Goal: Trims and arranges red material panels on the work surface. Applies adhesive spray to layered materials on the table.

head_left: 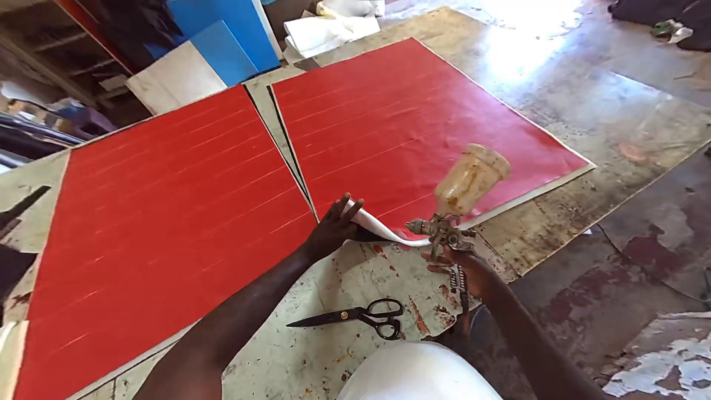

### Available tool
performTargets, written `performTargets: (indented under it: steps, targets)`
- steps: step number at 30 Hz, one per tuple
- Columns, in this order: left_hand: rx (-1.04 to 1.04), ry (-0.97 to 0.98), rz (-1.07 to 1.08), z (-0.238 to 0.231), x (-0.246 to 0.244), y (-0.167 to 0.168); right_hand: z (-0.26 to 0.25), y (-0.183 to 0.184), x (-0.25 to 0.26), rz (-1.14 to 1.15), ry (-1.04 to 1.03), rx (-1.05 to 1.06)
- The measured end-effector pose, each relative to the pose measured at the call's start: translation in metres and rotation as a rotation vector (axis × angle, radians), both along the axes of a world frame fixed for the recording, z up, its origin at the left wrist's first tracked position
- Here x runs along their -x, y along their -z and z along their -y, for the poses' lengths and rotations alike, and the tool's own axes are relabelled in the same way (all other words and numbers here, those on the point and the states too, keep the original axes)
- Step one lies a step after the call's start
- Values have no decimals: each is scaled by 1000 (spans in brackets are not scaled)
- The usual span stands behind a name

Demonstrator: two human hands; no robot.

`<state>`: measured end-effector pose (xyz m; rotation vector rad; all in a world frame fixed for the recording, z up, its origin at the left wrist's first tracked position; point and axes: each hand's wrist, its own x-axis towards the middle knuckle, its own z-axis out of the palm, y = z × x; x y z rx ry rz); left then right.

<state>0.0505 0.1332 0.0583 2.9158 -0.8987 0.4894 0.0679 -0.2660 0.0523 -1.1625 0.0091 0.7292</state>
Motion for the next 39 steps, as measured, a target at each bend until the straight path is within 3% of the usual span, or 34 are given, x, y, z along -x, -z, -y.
performTargets:
  steps: [5, 9, 14, 18, 24, 29, 35, 39]
  targets:
    - [149, -19, 28, 3, 11, -18, -23, -9, -28, 133, -31, 84]
    - [194, -68, 136, 8, 48, -29, -25, -26, -60, 264, -106, 63]
    - [190, -107, 213, 12, 84, -9, -30, -66, -90, 334, -175, 24]
    - [297, -167, 114, 10, 87, 3, -36, -75, -100, 362, -250, 15]
    - [337, -154, 16, 10, 96, 11, -24, -71, -71, 325, -249, 119]
    - [220, -44, -201, 5, 109, 30, 10, -67, -26, 218, -130, 162]
    - [105, -163, -352, 17, 93, 50, 68, -44, 24, 135, 32, 256]
    - [91, -184, -340, 25, 78, 60, 101, -29, 51, 96, 146, 250]
